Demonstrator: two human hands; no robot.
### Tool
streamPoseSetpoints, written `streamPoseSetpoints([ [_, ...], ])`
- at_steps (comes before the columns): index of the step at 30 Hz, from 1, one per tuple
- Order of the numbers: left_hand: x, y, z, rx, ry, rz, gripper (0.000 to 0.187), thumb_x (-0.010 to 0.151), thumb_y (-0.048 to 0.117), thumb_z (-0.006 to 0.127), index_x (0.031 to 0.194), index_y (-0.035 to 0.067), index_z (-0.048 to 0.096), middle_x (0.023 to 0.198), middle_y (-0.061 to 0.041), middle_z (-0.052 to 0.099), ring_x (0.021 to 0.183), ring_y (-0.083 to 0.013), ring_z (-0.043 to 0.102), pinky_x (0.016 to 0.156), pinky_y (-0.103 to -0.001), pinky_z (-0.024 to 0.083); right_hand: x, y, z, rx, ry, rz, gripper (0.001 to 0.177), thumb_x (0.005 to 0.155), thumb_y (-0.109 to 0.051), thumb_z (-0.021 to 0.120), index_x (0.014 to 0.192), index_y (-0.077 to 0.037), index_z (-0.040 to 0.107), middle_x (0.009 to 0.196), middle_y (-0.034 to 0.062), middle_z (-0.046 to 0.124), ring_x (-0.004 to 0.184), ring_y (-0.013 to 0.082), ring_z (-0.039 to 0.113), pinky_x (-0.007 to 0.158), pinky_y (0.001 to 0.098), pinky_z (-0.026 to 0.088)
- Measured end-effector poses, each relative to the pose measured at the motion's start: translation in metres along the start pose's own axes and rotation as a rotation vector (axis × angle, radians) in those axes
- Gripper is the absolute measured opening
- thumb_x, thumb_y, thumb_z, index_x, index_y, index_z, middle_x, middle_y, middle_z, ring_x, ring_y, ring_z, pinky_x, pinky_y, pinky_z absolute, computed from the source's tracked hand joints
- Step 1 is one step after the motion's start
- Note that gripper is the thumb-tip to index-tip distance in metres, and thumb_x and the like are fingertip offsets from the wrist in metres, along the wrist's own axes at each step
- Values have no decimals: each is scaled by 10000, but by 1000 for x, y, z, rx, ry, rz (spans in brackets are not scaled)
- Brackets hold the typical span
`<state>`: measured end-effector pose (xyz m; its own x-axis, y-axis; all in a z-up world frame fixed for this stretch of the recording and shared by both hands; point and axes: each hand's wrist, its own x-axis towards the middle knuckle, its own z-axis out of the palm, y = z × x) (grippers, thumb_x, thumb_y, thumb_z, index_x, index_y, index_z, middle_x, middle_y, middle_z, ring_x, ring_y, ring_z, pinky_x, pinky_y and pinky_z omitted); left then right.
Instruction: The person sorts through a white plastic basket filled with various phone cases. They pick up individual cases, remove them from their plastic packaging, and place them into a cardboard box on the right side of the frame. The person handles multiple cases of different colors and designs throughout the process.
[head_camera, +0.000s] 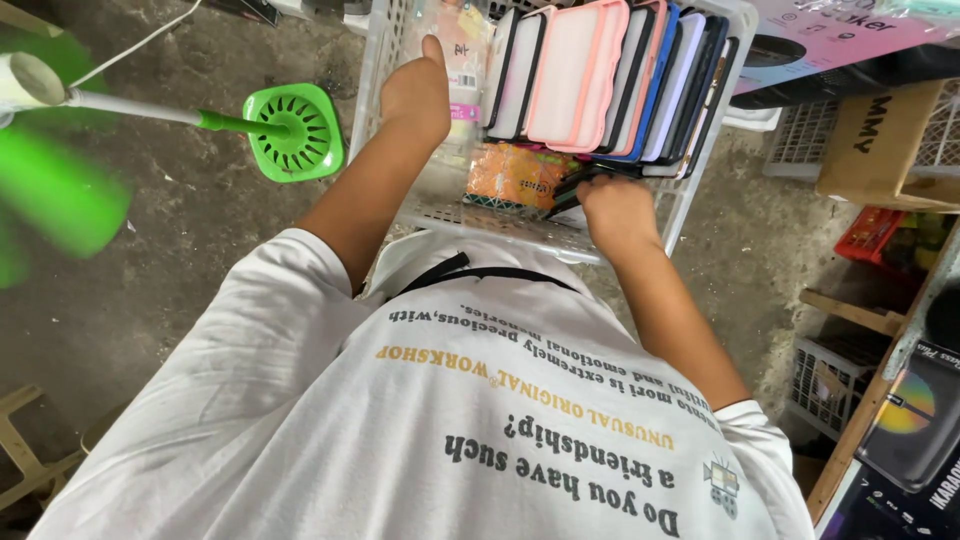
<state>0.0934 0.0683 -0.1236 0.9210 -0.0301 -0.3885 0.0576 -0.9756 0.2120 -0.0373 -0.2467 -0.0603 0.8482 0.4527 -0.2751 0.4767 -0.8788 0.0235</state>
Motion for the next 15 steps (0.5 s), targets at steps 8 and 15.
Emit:
streamPoseSetpoints([
  [8, -25, 1, -37, -129, 163, 54, 431, 731, -5, 711, 1128, -47, 548, 983, -236, 704, 934, -415, 693, 777, -483, 572, -5, 2, -10, 130, 90, -53, 56, 828, -89, 644, 819, -90, 699, 930, 96, 667, 932, 315, 676, 780, 460, 555],
  [15, -55, 2, -72, -196, 464, 236, 122, 719, 54, 772, 806, 39, 688, 882, -224, 677, 801, -419, 665, 682, -505, 542, -13, 3, -48, 349, 34, -123, 155, 762, -149, 739, 873, -60, 678, 914, 126, 687, 877, 361, 679, 755, 497, 541],
])
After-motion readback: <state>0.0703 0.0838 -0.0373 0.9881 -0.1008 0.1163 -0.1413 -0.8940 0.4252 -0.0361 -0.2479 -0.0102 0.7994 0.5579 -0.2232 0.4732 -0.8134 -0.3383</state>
